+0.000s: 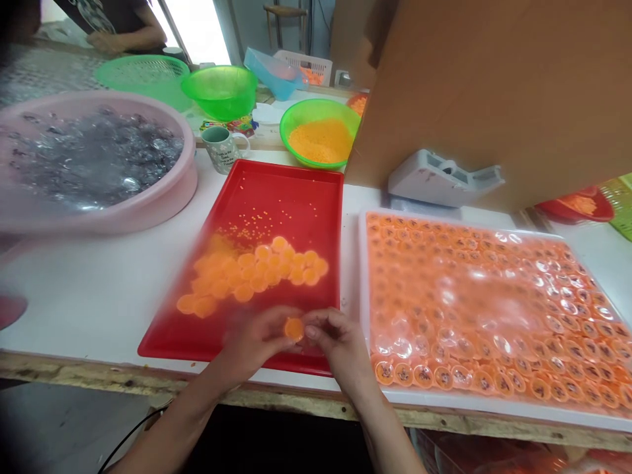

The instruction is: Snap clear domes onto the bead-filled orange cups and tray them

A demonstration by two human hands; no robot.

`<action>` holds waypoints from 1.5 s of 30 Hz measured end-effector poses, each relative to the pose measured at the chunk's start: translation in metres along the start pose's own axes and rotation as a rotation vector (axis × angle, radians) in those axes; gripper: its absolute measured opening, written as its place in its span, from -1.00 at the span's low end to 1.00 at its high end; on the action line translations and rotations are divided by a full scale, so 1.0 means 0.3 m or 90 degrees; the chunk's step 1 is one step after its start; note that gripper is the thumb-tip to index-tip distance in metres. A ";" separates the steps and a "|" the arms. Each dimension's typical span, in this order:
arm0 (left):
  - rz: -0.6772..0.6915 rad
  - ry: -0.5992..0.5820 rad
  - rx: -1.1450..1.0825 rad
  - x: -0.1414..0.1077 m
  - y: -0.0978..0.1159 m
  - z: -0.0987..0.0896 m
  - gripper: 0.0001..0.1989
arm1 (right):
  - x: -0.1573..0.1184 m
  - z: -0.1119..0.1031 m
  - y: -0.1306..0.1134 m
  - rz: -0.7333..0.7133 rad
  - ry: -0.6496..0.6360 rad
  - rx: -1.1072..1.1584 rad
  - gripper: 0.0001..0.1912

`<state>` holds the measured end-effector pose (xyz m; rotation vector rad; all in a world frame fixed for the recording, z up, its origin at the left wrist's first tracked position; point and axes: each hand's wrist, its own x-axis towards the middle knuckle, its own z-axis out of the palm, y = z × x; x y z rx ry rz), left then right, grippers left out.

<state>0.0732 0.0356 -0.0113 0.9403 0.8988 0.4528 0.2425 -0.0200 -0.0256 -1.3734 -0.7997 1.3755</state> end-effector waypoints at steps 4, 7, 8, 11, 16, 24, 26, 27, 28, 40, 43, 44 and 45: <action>0.004 0.041 0.055 -0.005 0.020 0.007 -0.69 | -0.002 0.001 -0.004 0.023 -0.009 0.004 -0.85; -0.013 0.009 0.062 -0.006 0.034 0.007 -0.74 | -0.007 0.005 -0.005 0.087 -0.036 0.080 -0.80; -0.017 -0.004 0.055 -0.006 0.036 0.007 -0.73 | -0.008 0.008 -0.005 0.097 -0.030 0.098 -0.80; 0.000 -0.018 0.096 -0.007 0.030 0.012 -0.70 | -0.008 0.021 -0.001 0.095 -0.002 0.089 -0.78; 0.077 0.011 0.239 -0.018 0.005 0.017 -0.61 | -0.024 0.041 0.007 0.011 0.076 -0.128 -0.81; 0.067 0.008 0.180 -0.028 0.013 0.036 -0.59 | -0.054 0.041 0.011 -0.120 0.083 -0.229 -0.94; 0.038 0.002 0.109 -0.027 0.027 0.037 -0.66 | -0.051 0.034 0.009 -0.080 0.076 -0.177 -0.93; 0.023 -0.008 0.070 -0.028 0.033 0.035 -0.70 | -0.050 0.030 0.007 -0.053 0.067 -0.143 -0.91; 0.011 -0.022 0.036 -0.029 0.037 0.033 -0.72 | -0.049 0.026 0.005 -0.029 0.053 -0.107 -0.89; -0.021 0.072 -0.001 -0.020 -0.017 0.048 -0.75 | -0.066 0.021 -0.034 -0.075 0.040 -0.182 -0.93; -0.014 0.084 0.015 -0.014 -0.024 0.056 -0.74 | -0.068 0.018 -0.031 -0.049 0.055 -0.182 -0.92; -0.004 0.085 0.031 -0.013 -0.024 0.058 -0.73 | -0.067 0.017 -0.027 -0.033 0.057 -0.170 -0.90; 0.011 0.083 0.053 -0.014 -0.022 0.058 -0.72 | -0.066 0.016 -0.022 -0.020 0.056 -0.156 -0.88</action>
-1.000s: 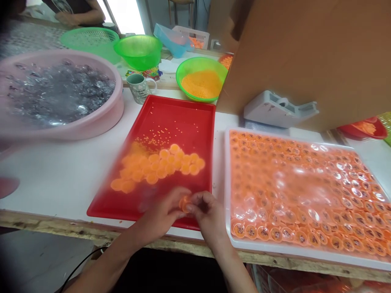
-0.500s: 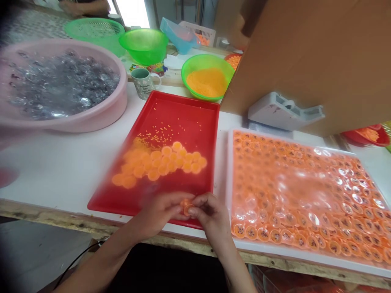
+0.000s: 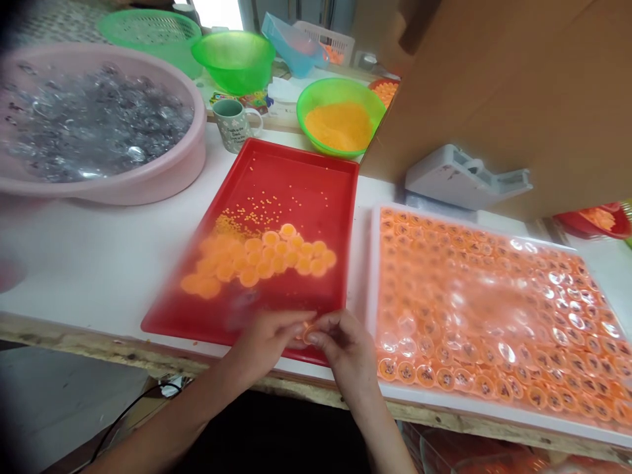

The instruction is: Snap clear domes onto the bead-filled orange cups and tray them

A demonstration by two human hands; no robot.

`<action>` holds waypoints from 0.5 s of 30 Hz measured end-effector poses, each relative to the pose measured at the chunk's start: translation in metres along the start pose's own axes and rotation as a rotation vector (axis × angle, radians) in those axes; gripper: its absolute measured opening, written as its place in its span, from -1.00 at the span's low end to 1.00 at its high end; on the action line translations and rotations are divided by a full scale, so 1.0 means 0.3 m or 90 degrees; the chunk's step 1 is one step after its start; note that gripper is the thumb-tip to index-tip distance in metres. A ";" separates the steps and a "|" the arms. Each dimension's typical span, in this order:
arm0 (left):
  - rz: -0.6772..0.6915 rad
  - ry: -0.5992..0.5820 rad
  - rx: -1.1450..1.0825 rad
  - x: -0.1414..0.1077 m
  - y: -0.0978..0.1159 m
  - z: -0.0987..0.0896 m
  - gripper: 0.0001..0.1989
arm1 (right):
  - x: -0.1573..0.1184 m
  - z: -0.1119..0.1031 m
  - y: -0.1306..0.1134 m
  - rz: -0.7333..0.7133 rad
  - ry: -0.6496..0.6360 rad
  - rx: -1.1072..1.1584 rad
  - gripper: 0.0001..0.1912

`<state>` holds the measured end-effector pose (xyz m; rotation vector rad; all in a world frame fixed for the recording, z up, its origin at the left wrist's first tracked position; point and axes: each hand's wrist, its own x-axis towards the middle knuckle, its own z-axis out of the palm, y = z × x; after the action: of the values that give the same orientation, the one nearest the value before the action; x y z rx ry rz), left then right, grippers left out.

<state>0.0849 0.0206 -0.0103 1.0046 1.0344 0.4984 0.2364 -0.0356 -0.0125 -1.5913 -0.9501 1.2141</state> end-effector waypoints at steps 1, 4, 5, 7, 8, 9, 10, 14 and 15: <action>0.027 -0.005 0.027 -0.001 0.003 -0.001 -0.71 | 0.002 0.001 0.005 0.010 -0.004 0.018 -0.87; 0.115 -0.025 0.100 -0.009 0.018 -0.009 -0.70 | 0.004 0.003 0.015 0.026 -0.009 0.075 -0.86; 0.125 -0.032 0.100 -0.013 0.024 -0.011 -0.67 | 0.002 0.002 0.016 0.026 -0.005 0.083 -0.86; 0.104 -0.045 0.063 -0.019 0.033 -0.014 -0.54 | -0.004 0.002 0.014 0.011 0.017 0.067 -0.87; 0.084 -0.049 0.040 -0.021 0.036 -0.014 -0.50 | -0.009 0.002 0.012 -0.006 0.028 0.046 -0.89; 0.070 -0.049 0.026 -0.023 0.038 -0.014 -0.51 | -0.015 0.002 0.010 -0.030 0.039 0.022 -0.90; 0.069 -0.041 0.024 -0.024 0.038 -0.013 -0.56 | -0.021 0.003 0.008 -0.059 0.050 -0.004 -0.91; 0.150 0.018 0.064 -0.032 0.041 -0.011 -0.66 | -0.034 0.010 -0.009 -0.152 0.078 -0.070 -0.85; 0.167 0.026 0.067 -0.035 0.044 -0.011 -0.64 | -0.035 0.010 -0.014 -0.164 0.072 -0.081 -0.79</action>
<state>0.0783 0.0204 0.0056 1.2377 0.9771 0.6868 0.2307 -0.0434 -0.0058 -1.5615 -1.1379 0.8935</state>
